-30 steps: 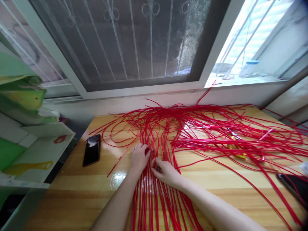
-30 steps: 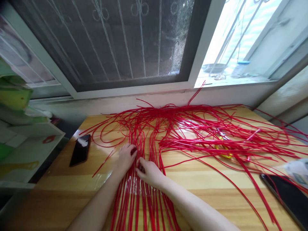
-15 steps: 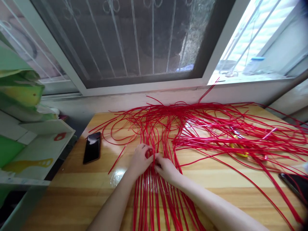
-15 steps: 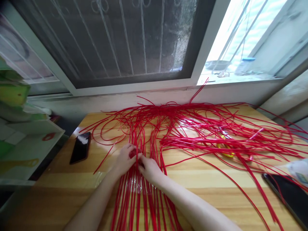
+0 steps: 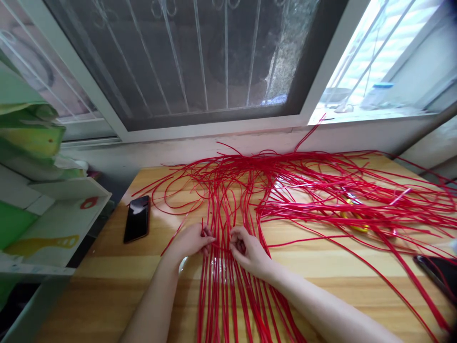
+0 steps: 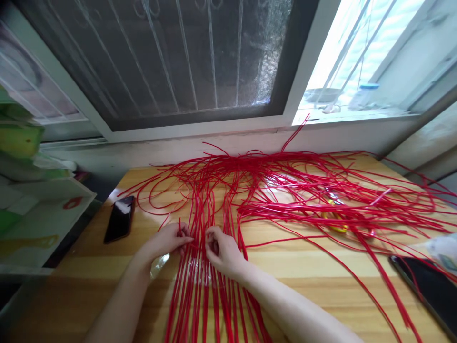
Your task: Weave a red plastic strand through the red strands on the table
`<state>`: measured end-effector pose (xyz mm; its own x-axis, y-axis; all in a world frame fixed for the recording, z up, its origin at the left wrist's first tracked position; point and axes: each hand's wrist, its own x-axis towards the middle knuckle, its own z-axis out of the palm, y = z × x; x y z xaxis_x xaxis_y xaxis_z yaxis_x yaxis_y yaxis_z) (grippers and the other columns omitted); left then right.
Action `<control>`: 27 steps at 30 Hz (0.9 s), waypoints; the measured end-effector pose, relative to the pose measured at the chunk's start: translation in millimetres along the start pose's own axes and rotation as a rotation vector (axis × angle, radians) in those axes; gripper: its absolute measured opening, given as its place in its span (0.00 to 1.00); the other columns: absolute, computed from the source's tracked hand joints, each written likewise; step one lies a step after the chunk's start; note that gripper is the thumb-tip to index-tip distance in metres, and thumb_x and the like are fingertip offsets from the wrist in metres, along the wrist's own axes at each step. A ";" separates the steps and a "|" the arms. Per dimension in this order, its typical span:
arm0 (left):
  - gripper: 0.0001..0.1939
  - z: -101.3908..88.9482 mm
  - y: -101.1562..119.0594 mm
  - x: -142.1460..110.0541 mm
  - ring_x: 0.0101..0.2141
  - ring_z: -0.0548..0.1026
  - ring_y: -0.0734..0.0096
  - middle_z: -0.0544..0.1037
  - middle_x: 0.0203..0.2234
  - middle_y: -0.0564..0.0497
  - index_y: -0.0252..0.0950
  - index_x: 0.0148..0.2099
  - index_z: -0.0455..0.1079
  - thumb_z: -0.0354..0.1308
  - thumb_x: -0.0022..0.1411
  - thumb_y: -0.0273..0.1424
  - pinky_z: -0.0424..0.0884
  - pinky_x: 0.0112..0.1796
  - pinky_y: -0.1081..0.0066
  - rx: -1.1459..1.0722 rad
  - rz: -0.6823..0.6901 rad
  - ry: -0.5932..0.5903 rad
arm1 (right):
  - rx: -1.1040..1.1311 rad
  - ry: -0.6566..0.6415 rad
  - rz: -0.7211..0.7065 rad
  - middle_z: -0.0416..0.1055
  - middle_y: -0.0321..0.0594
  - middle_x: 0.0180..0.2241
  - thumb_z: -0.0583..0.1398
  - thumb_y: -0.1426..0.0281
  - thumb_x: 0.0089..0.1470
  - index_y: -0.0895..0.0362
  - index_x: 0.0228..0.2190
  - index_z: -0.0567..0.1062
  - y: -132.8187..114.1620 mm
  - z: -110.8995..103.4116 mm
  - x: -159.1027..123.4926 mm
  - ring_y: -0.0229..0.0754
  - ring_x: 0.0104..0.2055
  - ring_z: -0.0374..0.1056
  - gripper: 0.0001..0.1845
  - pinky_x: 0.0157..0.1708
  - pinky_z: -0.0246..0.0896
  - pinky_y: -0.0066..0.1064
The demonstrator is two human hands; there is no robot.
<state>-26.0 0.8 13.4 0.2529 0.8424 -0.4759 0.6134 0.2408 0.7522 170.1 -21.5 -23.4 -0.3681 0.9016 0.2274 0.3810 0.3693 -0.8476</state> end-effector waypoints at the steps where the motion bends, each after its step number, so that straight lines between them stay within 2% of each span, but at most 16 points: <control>1: 0.12 -2.0 -1.4 -0.4 0.19 0.71 0.73 0.71 0.17 0.56 0.35 0.30 0.63 0.55 0.49 0.39 0.62 0.21 0.76 -0.015 0.020 -0.002 | -0.045 0.040 -0.027 0.62 0.33 0.24 0.53 0.72 0.49 0.56 0.33 0.60 -1.5 -0.7 -0.3 0.33 0.23 0.58 0.07 0.23 0.53 0.23; 3: 0.11 -5.0 -1.3 -2.8 0.20 0.72 0.73 0.71 0.18 0.56 0.35 0.30 0.62 0.56 0.49 0.38 0.63 0.23 0.75 -0.021 0.064 -0.006 | -0.154 0.059 -0.103 0.64 0.35 0.24 0.54 0.70 0.50 0.57 0.32 0.63 -4.4 -2.4 0.7 0.35 0.25 0.59 0.05 0.25 0.54 0.25; 5: 0.10 -7.1 2.7 -7.5 0.21 0.72 0.73 0.71 0.19 0.56 0.35 0.31 0.63 0.55 0.49 0.37 0.64 0.25 0.75 -0.007 0.116 -0.014 | -0.252 -0.065 -0.197 0.67 0.38 0.27 0.55 0.67 0.51 0.57 0.32 0.67 -6.2 -3.5 3.1 0.37 0.30 0.62 0.07 0.30 0.55 0.27; 7: 0.10 -9.2 8.2 -13.2 0.24 0.71 0.74 0.72 0.21 0.55 0.36 0.32 0.64 0.55 0.50 0.37 0.64 0.27 0.75 0.002 0.185 -0.037 | -0.317 -0.227 -0.233 0.70 0.39 0.30 0.56 0.66 0.51 0.56 0.33 0.69 -6.5 -2.9 5.9 0.39 0.33 0.64 0.08 0.33 0.55 0.28; 9: 0.11 -11.5 11.8 -17.7 0.28 0.71 0.74 0.73 0.26 0.54 0.36 0.35 0.64 0.57 0.49 0.35 0.65 0.30 0.75 -0.025 0.263 -0.115 | -0.344 -0.304 -0.167 0.70 0.38 0.29 0.55 0.66 0.52 0.55 0.31 0.70 -5.9 -1.0 8.6 0.38 0.32 0.65 0.07 0.31 0.54 0.26; 11: 0.15 -13.5 11.4 -18.5 0.30 0.71 0.74 0.73 0.30 0.53 0.36 0.39 0.63 0.59 0.47 0.32 0.65 0.32 0.74 -0.055 0.315 -0.202 | -0.341 -0.313 -0.064 0.70 0.37 0.27 0.52 0.68 0.54 0.56 0.30 0.69 -5.5 0.9 10.8 0.36 0.28 0.64 0.07 0.27 0.53 0.24; 12: 0.16 -13.9 9.7 -17.2 0.30 0.70 0.74 0.73 0.30 0.53 0.36 0.40 0.62 0.59 0.47 0.31 0.65 0.32 0.74 -0.047 0.325 -0.207 | -0.335 -0.305 -0.023 0.70 0.36 0.26 0.51 0.69 0.54 0.56 0.30 0.69 -5.5 1.5 11.6 0.35 0.27 0.64 0.08 0.26 0.52 0.24; 14: 0.12 -12.3 5.4 -11.2 0.30 0.69 0.74 0.72 0.30 0.53 0.35 0.39 0.63 0.56 0.49 0.30 0.65 0.32 0.73 0.039 0.318 -0.091 | -0.328 -0.289 0.028 0.69 0.37 0.25 0.50 0.69 0.54 0.57 0.30 0.68 -5.6 2.1 12.4 0.35 0.25 0.63 0.08 0.25 0.52 0.24; 16: 0.07 -6.2 2.1 -1.9 0.29 0.68 0.73 0.71 0.28 0.53 0.35 0.35 0.65 0.53 0.52 0.31 0.64 0.33 0.72 0.172 0.299 0.114 | -0.325 -0.271 0.052 0.69 0.38 0.26 0.49 0.70 0.54 0.57 0.30 0.66 -5.0 2.2 12.4 0.36 0.26 0.64 0.07 0.25 0.52 0.24; 18: 0.06 3.6 1.4 8.1 0.30 0.68 0.72 0.71 0.28 0.52 0.36 0.34 0.66 0.50 0.54 0.30 0.64 0.34 0.71 0.280 0.295 0.273 | -0.319 -0.258 0.067 0.70 0.39 0.27 0.49 0.70 0.54 0.57 0.31 0.66 -3.4 2.5 11.7 0.37 0.27 0.65 0.07 0.26 0.52 0.25; 23: 0.09 27.8 3.4 23.8 0.36 0.68 0.69 0.71 0.33 0.50 0.36 0.37 0.66 0.52 0.51 0.27 0.63 0.39 0.69 0.372 0.374 0.427 | -0.307 -0.261 0.055 0.70 0.42 0.29 0.48 0.69 0.54 0.58 0.33 0.65 0.6 3.4 10.1 0.40 0.29 0.66 0.08 0.28 0.53 0.26; 27: 0.08 36.3 2.0 27.9 0.35 0.68 0.69 0.70 0.33 0.49 0.36 0.38 0.65 0.51 0.54 0.29 0.62 0.38 0.68 0.406 0.343 0.510 | -0.294 -0.259 0.054 0.71 0.42 0.30 0.49 0.69 0.54 0.57 0.33 0.66 0.2 3.7 10.3 0.39 0.30 0.67 0.08 0.29 0.54 0.26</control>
<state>9.3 7.3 -14.9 0.1616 0.9817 0.1010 0.8161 -0.1905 0.5456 163.2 -12.9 -23.0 -0.5286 0.8485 0.0256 0.6185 0.4056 -0.6730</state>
